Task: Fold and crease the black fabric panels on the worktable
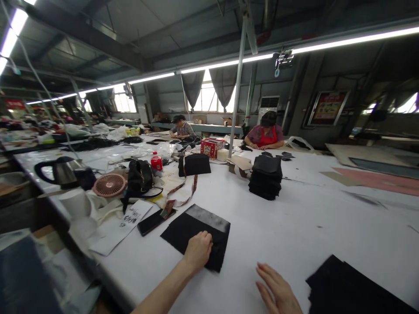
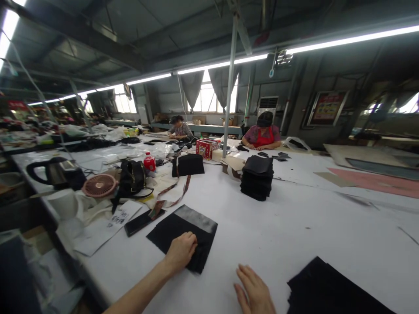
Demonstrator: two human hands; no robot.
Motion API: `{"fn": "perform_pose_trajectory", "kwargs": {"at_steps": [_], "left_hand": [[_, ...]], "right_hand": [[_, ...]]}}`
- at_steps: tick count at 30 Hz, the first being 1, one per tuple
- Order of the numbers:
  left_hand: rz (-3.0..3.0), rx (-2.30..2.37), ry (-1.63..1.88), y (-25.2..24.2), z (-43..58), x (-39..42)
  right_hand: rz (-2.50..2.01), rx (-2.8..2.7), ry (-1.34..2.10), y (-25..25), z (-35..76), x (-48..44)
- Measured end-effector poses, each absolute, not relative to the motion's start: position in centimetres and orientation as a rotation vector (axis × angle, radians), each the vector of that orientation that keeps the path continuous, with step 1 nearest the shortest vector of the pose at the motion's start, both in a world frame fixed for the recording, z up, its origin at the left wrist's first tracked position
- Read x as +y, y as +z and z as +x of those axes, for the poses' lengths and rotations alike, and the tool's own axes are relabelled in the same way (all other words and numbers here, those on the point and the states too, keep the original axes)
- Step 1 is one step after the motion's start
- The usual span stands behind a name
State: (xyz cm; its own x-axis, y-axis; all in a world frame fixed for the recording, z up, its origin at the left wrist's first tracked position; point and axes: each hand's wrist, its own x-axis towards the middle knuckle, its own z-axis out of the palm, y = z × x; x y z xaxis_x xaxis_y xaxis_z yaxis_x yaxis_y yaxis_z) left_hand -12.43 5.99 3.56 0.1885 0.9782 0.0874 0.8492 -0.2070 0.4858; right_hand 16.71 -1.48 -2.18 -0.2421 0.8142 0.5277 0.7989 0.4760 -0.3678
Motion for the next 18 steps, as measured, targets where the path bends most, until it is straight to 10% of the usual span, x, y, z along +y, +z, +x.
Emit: {"fn": "perform_pose_trajectory", "kwargs": {"at_steps": [18], "left_hand": [[0.546, 1.043, 1.291, 3.7, -21.6, 9.9]], "right_hand": [[-1.545, -2.324, -0.072, 1.8, 2.5, 5.1]]}}
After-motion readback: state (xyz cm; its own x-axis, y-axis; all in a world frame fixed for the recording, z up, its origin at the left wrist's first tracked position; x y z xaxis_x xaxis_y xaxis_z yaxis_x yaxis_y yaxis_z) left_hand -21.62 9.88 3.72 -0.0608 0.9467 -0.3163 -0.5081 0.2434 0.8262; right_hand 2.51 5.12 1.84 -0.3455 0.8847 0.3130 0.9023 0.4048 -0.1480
